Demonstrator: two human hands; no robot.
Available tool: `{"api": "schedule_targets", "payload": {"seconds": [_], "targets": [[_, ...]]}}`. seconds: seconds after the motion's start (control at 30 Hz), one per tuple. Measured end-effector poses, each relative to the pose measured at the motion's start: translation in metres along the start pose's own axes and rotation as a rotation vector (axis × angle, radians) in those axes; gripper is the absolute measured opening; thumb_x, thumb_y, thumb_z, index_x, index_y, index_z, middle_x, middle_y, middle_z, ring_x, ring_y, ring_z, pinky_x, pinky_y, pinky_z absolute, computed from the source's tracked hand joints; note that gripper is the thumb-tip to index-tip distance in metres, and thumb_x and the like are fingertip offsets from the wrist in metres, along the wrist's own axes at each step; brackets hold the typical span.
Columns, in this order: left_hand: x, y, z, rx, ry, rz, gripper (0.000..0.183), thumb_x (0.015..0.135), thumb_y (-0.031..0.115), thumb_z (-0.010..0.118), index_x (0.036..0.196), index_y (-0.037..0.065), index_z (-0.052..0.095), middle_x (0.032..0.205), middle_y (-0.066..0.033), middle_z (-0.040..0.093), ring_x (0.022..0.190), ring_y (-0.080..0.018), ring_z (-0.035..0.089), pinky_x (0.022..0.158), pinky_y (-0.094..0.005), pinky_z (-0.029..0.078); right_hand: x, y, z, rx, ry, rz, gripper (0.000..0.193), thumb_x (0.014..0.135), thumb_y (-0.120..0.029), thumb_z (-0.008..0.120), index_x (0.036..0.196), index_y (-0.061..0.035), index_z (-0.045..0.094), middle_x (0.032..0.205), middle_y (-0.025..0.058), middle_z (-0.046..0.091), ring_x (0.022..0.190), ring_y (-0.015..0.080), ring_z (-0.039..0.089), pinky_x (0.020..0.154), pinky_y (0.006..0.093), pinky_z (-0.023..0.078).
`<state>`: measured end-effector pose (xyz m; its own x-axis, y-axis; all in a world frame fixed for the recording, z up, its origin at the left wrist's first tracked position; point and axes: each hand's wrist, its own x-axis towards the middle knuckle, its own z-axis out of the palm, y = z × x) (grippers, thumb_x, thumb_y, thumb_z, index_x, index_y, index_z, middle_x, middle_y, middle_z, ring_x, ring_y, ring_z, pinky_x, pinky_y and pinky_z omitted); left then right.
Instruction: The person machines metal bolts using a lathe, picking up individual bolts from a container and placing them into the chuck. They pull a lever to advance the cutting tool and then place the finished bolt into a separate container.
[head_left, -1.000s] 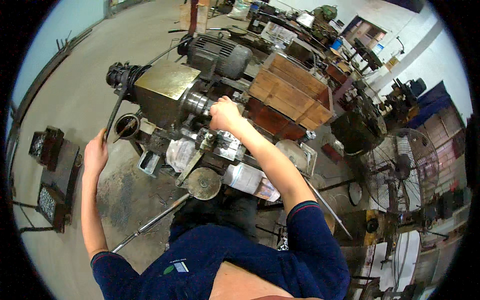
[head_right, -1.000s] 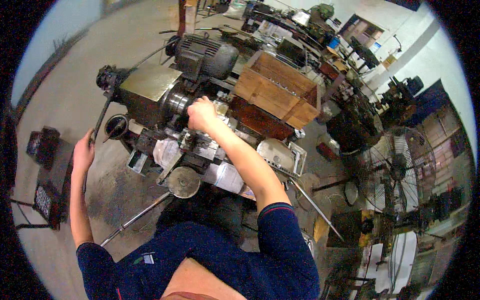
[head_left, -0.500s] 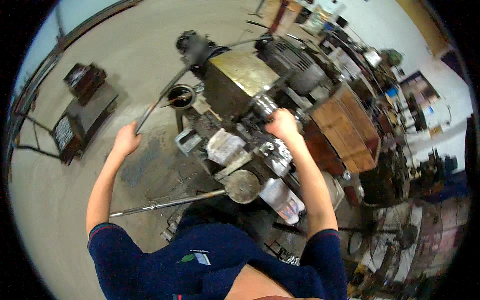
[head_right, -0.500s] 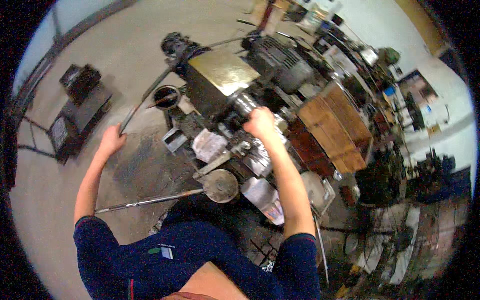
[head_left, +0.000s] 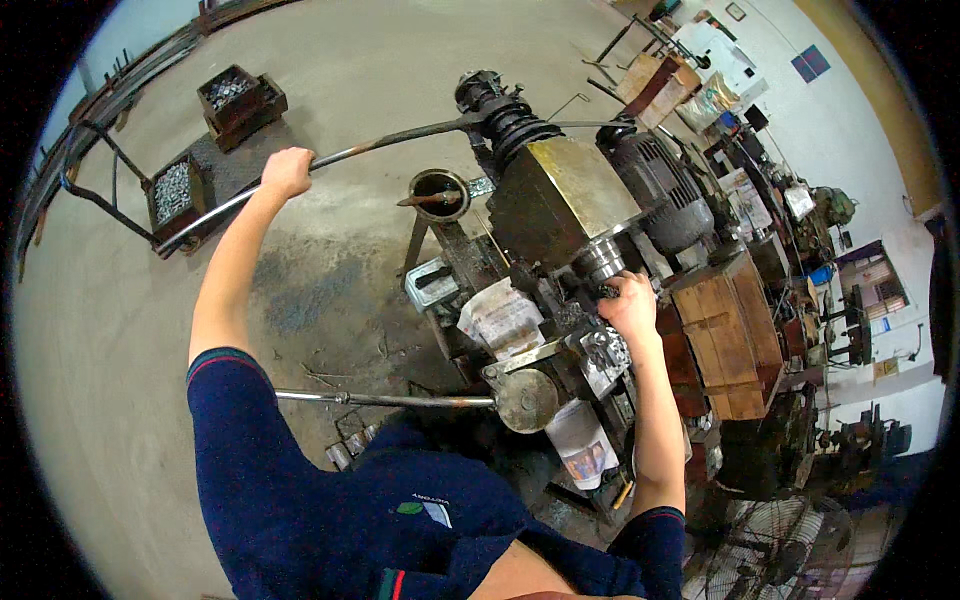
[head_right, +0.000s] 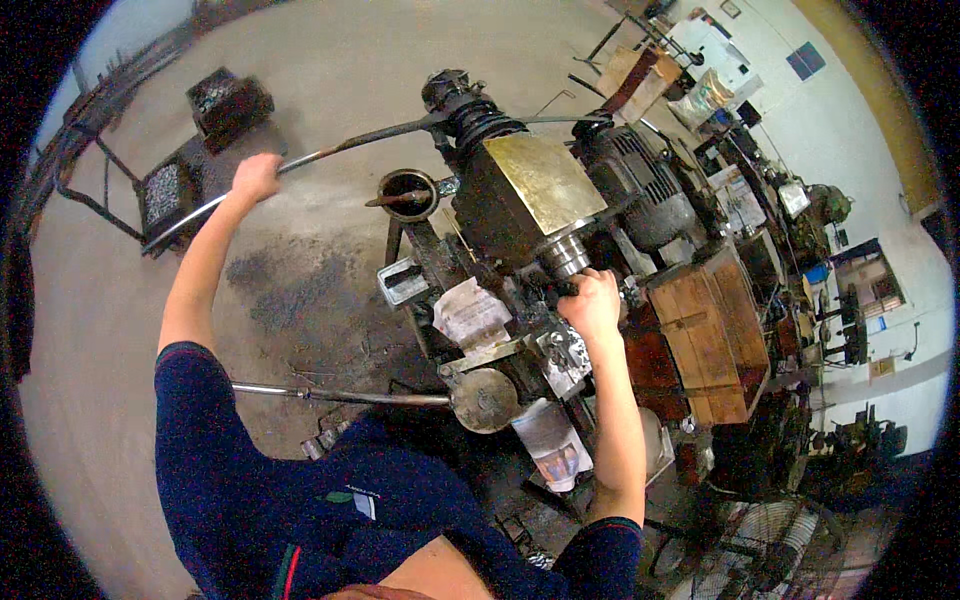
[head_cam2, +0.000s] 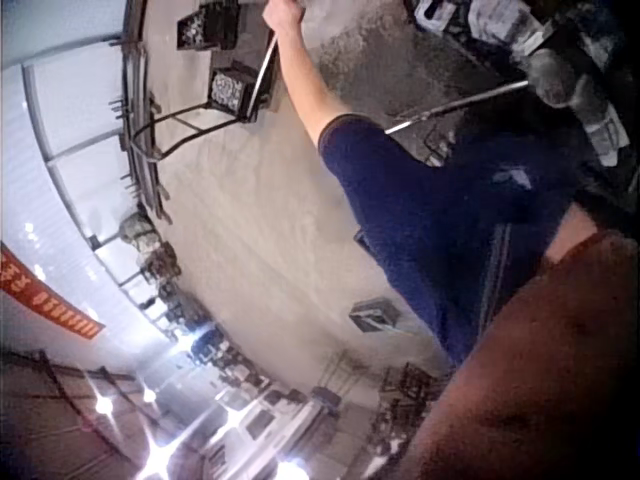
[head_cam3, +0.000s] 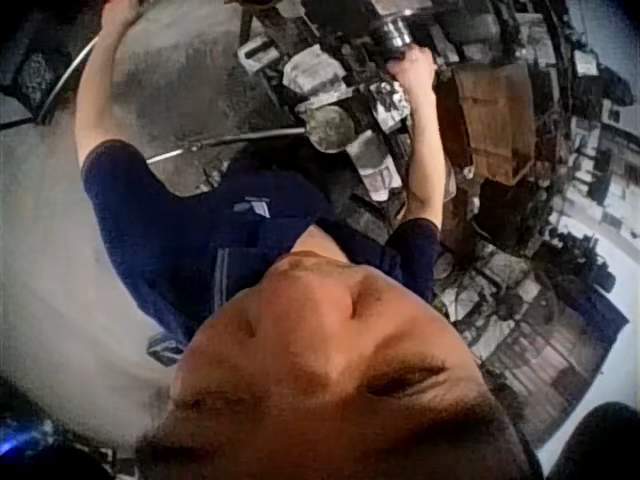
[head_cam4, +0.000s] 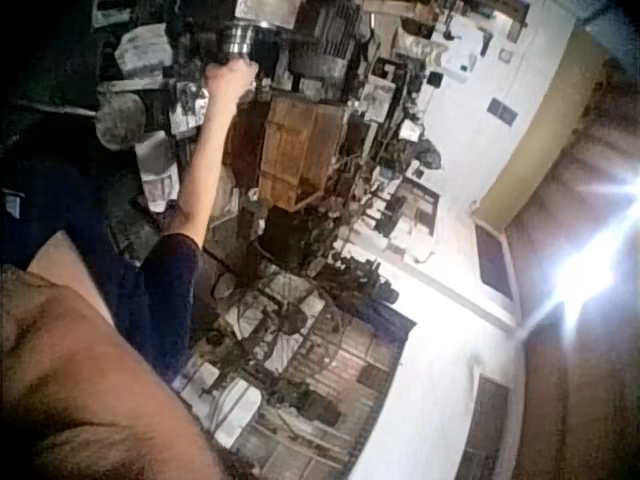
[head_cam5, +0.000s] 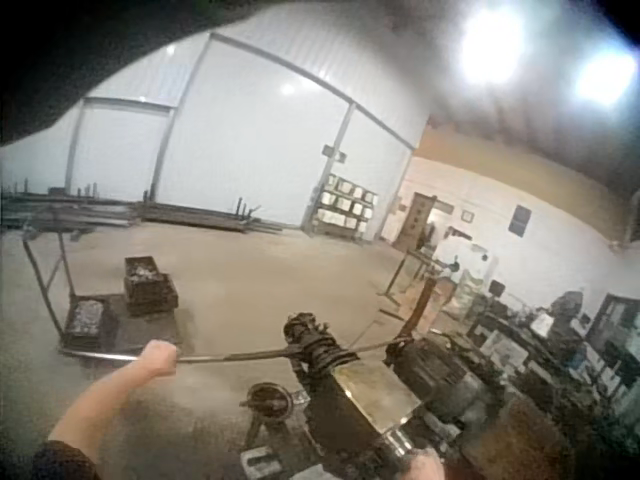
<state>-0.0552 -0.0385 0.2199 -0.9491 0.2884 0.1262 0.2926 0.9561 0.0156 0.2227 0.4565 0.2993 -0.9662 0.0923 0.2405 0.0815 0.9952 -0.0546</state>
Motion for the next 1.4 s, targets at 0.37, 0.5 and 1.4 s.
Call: {"api": "schedule_targets", "payload": {"seconds": [0.37,0.5,1.4], "targets": [[-0.074,0.206,0.202,-0.342,-0.432,0.173,0.050,0.068,0.034,0.068,0.106,0.004,0.057,0.099,-0.0190,0.062,0.091,-0.0346,0.059,0.079,-0.0429,0.047,-0.181,0.032,-0.065,0.144,0.193,0.229,0.035,0.056,-0.012,0.063,0.090,-0.0039,0.065,0.105,0.0148,0.059,0.098,0.0340,0.051,0.088,0.0412,0.040],[-0.047,0.217,0.179,0.088,-0.389,0.566,0.029,0.071,0.025,0.064,0.096,0.012,0.062,0.087,-0.0102,0.064,0.086,-0.0276,0.062,0.070,-0.0415,0.048,-0.294,0.060,-0.062,0.188,0.122,0.591,0.034,0.055,-0.013,0.063,0.086,-0.0014,0.065,0.097,0.0142,0.062,0.091,0.0333,0.055,0.085,0.0375,0.044],[-0.075,0.107,0.189,-0.592,-0.690,0.075,0.031,0.074,0.006,0.057,0.102,-0.008,0.058,0.074,-0.0180,0.063,0.053,-0.0218,0.061,0.045,-0.0328,0.050,-0.509,-0.079,0.032,0.661,0.091,1.504,0.030,0.060,-0.019,0.064,0.080,0.0005,0.053,0.065,0.0152,0.056,0.059,0.0302,0.056,0.055,0.0367,0.045]]}}
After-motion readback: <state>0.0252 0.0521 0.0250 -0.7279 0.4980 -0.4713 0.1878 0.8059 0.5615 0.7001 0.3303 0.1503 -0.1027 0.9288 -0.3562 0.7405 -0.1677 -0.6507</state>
